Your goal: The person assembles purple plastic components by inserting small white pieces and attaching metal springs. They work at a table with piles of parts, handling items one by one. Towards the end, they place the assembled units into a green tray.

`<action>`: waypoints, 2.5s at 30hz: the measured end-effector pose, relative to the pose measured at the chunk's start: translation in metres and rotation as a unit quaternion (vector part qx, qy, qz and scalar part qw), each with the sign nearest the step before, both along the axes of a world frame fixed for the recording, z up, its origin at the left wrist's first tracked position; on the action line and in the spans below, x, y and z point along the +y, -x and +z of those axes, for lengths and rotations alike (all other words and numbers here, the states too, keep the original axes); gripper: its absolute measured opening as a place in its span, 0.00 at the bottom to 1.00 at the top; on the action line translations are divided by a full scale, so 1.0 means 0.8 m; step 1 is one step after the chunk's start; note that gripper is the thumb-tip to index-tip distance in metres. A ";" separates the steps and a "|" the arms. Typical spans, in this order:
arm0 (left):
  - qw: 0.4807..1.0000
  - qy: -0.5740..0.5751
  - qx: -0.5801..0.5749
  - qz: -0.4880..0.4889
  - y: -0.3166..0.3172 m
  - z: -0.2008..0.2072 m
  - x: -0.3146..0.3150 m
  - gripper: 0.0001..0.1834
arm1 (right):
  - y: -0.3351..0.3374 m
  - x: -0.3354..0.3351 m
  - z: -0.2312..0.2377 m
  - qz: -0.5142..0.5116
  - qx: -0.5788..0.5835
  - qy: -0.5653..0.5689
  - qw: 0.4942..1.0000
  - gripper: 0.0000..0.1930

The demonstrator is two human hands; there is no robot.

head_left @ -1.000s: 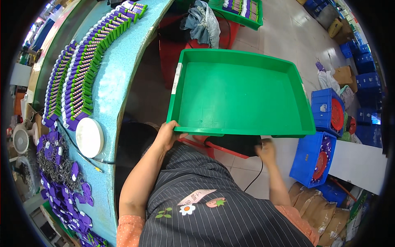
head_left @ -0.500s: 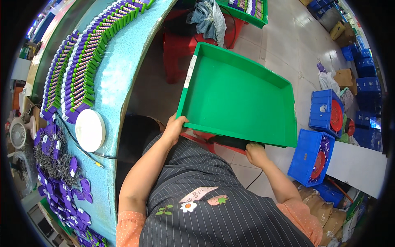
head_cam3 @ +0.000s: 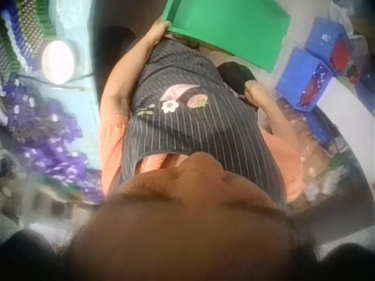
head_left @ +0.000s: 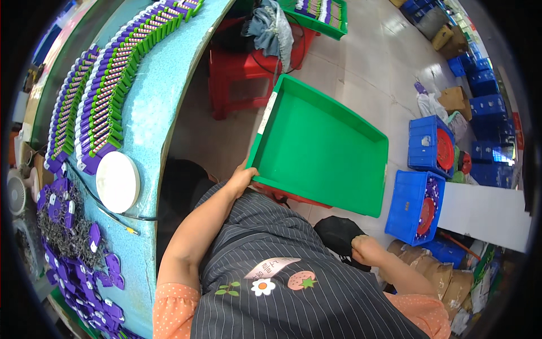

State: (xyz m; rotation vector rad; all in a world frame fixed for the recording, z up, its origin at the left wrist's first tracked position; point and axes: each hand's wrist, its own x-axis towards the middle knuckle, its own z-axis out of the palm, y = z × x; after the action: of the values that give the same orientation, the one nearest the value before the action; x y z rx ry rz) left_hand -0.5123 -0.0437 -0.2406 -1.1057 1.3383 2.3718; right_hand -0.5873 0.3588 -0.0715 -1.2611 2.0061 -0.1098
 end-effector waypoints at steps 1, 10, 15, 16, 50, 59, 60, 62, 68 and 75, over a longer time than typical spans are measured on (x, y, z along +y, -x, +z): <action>1.000 -0.008 -0.005 -0.009 -0.002 0.000 -0.002 0.35 | -0.008 0.002 0.006 -0.004 0.002 -0.004 1.000 0.05; 0.860 0.387 -0.173 -0.283 -0.015 -0.002 -0.007 0.15 | -0.028 -0.034 0.094 -0.017 0.064 -0.005 0.998 0.07; 0.857 0.434 -0.191 -0.202 -0.021 0.011 0.006 0.37 | -0.011 -0.089 0.139 -0.008 0.099 -0.011 0.995 0.06; 0.847 0.498 -0.109 -0.151 -0.029 0.017 0.008 0.35 | -0.008 -0.102 0.144 -0.023 0.108 -0.001 0.994 0.06; 0.848 0.168 0.218 0.453 -0.516 0.314 0.077 0.29 | -0.267 -0.514 0.223 0.512 -0.152 0.417 0.735 0.07; 0.771 0.254 0.075 0.579 -0.579 0.279 0.070 0.22 | -0.350 -0.545 0.154 0.523 -0.153 0.440 0.714 0.08; 0.736 0.244 0.061 0.628 -0.565 0.274 0.071 0.23 | -0.345 -0.543 0.149 0.520 -0.176 0.418 0.724 0.09; 0.721 0.255 0.035 0.644 -0.559 0.277 0.071 0.25 | -0.323 -0.555 0.156 0.511 -0.251 0.420 0.707 0.09; 0.648 0.476 -0.291 0.519 -0.546 0.290 0.088 0.21 | -0.152 -0.622 0.169 0.217 -0.034 0.551 0.805 0.16; 0.437 0.665 -0.346 0.497 -0.547 0.224 0.092 0.21 | -0.059 -0.726 0.111 0.270 0.097 0.546 0.787 0.32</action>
State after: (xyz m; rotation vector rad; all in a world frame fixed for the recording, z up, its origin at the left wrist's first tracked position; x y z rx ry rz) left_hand -0.0748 0.0301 -0.0617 -3.3352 2.3249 -0.1364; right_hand -0.5400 -0.2220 0.0175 -2.6033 1.6021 -1.0063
